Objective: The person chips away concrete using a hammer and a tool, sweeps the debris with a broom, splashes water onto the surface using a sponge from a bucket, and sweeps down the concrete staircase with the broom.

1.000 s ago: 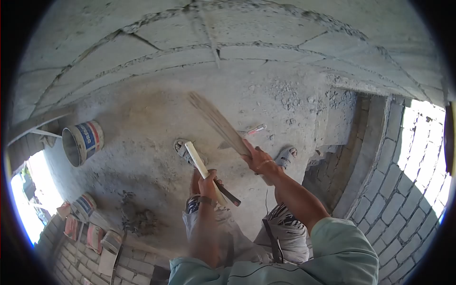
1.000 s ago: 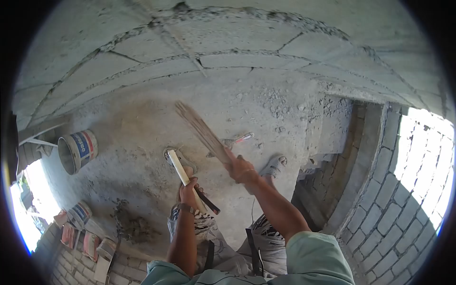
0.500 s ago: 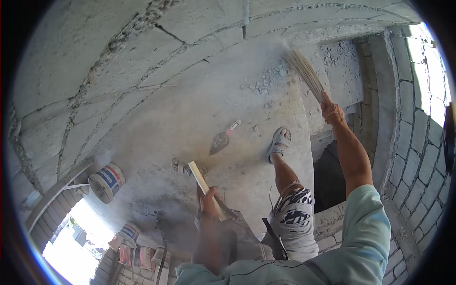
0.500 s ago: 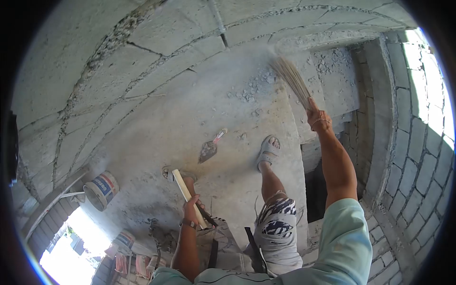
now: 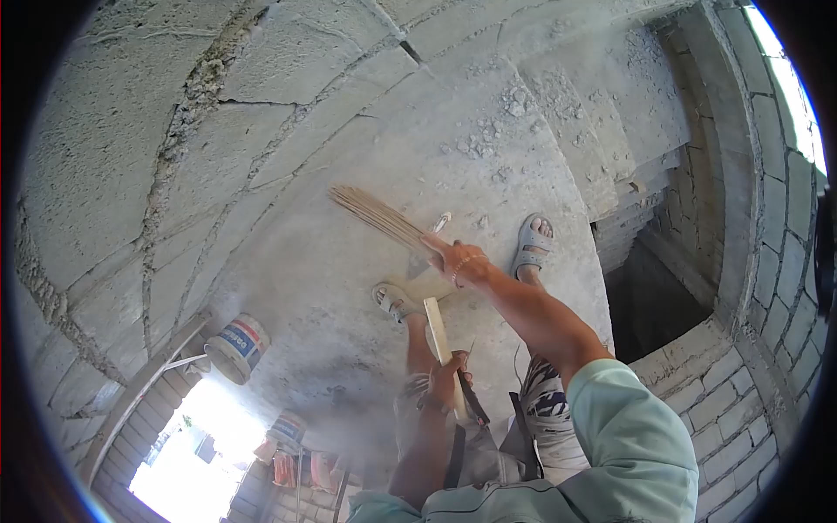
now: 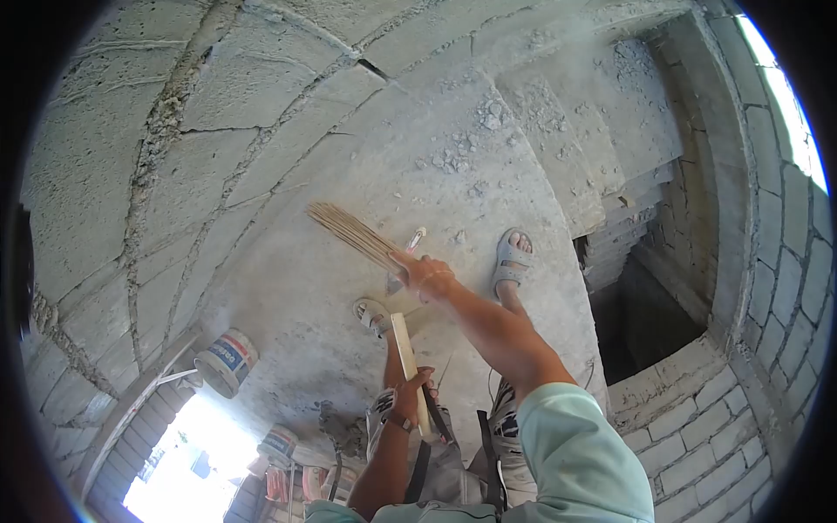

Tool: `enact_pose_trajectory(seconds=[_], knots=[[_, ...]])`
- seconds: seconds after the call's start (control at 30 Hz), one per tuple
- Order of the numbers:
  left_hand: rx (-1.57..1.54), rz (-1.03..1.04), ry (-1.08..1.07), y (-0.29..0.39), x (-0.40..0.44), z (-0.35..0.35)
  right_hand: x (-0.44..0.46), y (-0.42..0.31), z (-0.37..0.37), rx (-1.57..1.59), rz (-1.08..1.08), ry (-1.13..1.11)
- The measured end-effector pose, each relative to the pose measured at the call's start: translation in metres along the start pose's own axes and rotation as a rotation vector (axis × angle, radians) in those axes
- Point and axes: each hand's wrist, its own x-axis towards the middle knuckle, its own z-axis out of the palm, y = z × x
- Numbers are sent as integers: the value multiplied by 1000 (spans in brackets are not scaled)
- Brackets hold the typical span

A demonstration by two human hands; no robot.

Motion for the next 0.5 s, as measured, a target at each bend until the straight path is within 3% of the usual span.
enact_pose_trajectory(seconds=[0.03,0.1,0.3,0.43,0.5], knots=[[-13,14,1,1,0,-8,19,1,-2,-28,-24,-17],[19,15,17,1,7,-32,46,9,-40,-176,137,-39],[-96,28,129,9,-4,-75,-16,138,-168,-299,502,408],[-45,-27,118,1,0,-89,-77,137,-120,-39,384,744],[-19,-19,106,0,-3,-85,-109,113,-78,10,326,599]])
